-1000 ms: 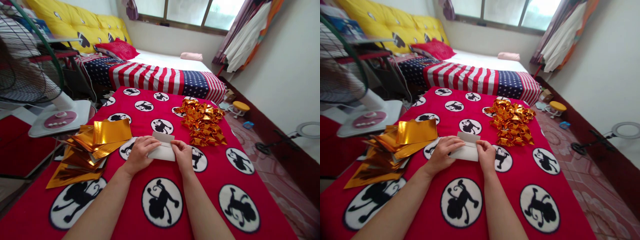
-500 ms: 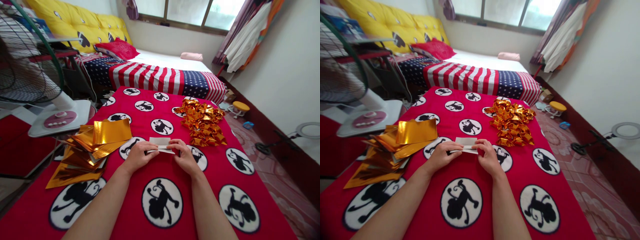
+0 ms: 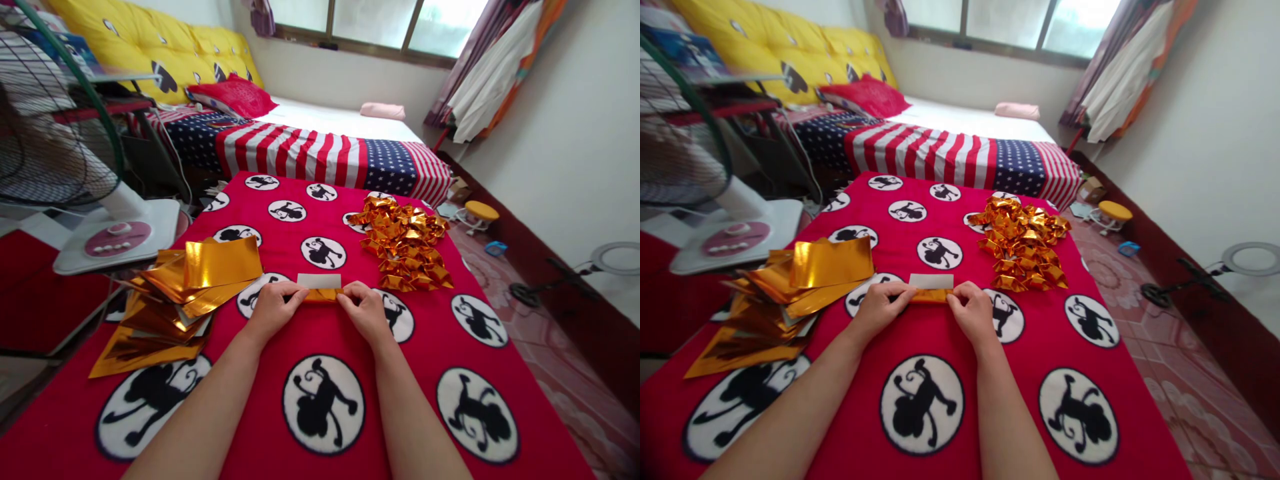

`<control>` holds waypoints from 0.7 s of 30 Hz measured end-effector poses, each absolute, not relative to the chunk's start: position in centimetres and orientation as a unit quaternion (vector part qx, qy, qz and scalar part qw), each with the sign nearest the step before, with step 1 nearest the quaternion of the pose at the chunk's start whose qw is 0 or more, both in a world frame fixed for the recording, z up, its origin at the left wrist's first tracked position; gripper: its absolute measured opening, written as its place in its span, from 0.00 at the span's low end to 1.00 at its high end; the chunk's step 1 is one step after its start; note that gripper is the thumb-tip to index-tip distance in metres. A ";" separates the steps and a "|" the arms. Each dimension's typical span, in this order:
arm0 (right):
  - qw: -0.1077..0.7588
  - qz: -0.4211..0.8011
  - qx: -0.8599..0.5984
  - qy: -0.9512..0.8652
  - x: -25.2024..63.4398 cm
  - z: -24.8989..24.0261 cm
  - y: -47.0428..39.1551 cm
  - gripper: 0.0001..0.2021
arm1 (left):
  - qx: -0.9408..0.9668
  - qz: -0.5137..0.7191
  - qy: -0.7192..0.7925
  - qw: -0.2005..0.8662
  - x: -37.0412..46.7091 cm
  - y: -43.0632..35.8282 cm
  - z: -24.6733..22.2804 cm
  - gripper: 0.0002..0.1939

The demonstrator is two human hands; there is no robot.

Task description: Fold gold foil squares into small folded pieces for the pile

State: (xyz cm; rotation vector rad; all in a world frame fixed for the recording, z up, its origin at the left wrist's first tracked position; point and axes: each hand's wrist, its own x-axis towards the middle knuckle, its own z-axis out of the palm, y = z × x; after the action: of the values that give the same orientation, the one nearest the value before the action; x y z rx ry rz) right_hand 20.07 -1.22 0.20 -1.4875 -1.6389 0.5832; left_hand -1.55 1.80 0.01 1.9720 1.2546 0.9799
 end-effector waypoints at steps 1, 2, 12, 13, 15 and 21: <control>0.412 0.224 -0.601 -0.647 19.9 0.2 -1.2 0.09 | 0.738 0.371 0.481 0.293 -1.5 1.8 0.0 0.12; 0.411 0.216 -0.611 -0.642 19.8 0.1 -1.2 0.09 | 0.734 0.373 0.489 0.289 -1.4 1.8 0.0 0.11; 0.364 0.142 -0.690 -0.609 18.9 -0.1 -1.1 0.08 | 0.723 0.367 0.553 0.193 -0.6 2.1 -0.4 0.11; 0.361 0.137 -0.696 -0.605 18.9 -0.1 -1.1 0.07 | 0.724 0.363 0.557 0.187 -0.6 2.1 -0.4 0.11; 0.354 0.128 -0.707 -0.598 18.8 -0.1 -1.1 0.08 | 0.725 0.356 0.562 0.177 -0.4 2.1 -0.4 0.11; 0.324 0.105 -0.736 -0.585 18.5 -0.1 -1.1 0.10 | 0.740 0.326 0.568 0.150 0.0 1.9 -0.2 0.11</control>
State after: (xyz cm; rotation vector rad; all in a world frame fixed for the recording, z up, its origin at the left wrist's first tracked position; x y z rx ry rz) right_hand 18.49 -1.10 -0.10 -1.9293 -1.5357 0.2756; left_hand -0.01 1.92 -0.17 2.1276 1.6335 0.9360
